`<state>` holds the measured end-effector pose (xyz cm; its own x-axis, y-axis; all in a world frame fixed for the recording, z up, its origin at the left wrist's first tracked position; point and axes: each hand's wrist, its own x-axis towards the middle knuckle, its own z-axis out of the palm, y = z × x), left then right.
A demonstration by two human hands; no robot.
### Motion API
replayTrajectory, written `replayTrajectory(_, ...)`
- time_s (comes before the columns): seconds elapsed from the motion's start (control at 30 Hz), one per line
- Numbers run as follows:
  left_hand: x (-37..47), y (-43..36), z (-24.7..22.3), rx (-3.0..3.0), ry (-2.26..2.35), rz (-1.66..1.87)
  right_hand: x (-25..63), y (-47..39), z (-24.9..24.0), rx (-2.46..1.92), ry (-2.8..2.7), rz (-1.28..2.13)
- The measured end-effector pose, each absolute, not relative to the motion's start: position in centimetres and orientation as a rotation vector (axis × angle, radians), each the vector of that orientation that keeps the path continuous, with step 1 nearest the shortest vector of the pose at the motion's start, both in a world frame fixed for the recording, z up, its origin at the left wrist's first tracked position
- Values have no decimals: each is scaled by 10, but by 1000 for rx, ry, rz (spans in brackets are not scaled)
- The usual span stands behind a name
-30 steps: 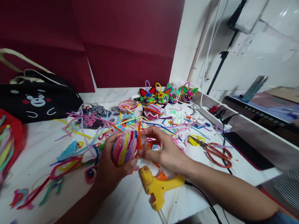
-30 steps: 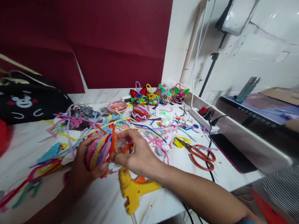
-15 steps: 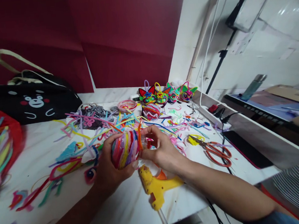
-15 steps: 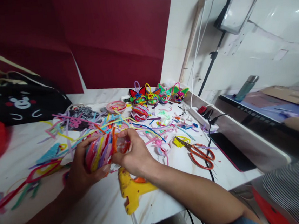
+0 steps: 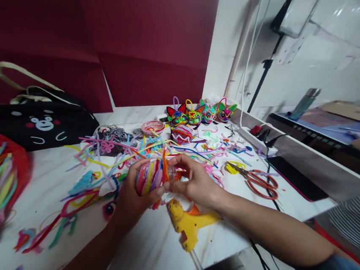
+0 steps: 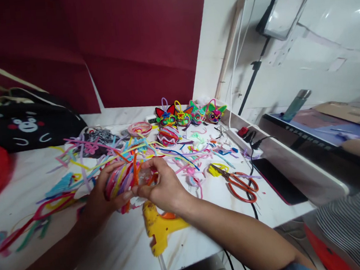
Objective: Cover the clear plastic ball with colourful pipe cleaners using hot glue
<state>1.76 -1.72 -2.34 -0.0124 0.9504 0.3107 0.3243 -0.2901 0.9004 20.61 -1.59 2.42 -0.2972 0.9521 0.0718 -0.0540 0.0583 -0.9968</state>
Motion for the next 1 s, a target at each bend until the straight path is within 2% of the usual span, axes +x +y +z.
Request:
replayTrajectory(0.27,16,-16,-26,1641,1305,1319,213,-14,22,-991,-1530,1364)
replayTrajectory(0.77,17,-17,-20,1549,1337,1306,206,-15,12,-1049,-1707,1073)
replayTrajectory(1.0,17,-11,-15,1280,1300,1289,271,-10,34,-1002,-1798,884)
